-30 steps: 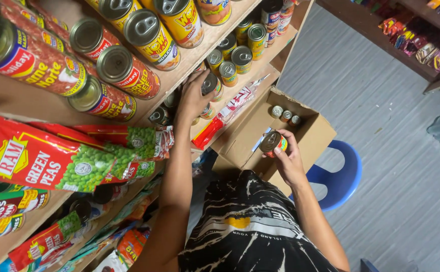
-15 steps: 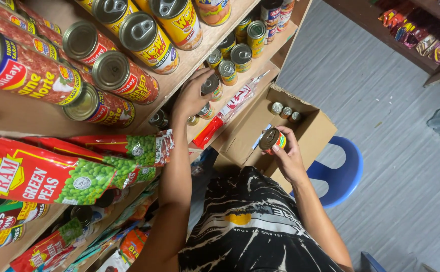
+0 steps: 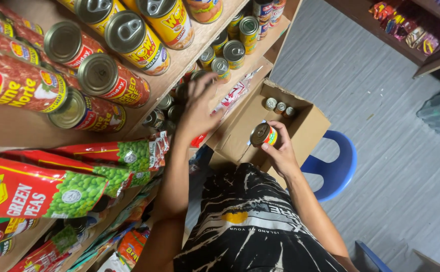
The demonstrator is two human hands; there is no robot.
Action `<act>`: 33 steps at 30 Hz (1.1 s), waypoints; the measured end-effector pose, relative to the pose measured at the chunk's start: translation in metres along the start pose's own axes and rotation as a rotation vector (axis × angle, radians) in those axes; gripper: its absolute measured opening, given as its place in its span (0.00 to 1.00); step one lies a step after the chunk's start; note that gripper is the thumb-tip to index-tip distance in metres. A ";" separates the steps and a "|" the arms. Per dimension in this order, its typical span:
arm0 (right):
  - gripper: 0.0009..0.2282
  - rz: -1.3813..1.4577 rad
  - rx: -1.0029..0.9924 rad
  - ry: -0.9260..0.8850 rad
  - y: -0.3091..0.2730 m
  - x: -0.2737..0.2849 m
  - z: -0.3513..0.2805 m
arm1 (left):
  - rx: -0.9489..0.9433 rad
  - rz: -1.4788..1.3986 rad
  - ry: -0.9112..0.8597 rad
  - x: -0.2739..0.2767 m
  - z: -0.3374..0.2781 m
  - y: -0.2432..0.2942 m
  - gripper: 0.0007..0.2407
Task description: Placing canned goods from a cardboard box onto store shelves.
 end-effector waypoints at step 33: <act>0.22 -0.189 -0.016 -0.060 -0.003 -0.075 0.025 | -0.165 -0.060 0.367 0.021 -0.068 0.027 0.18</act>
Point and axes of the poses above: each hand's wrist, its own z-axis towards the middle knuckle, its own x-axis out of the back of the hand, y = z × x, the point moved 10 cm from there along z, towards the middle knuckle, and after that the axes turned 10 degrees about -x, right-handed, at the moved point
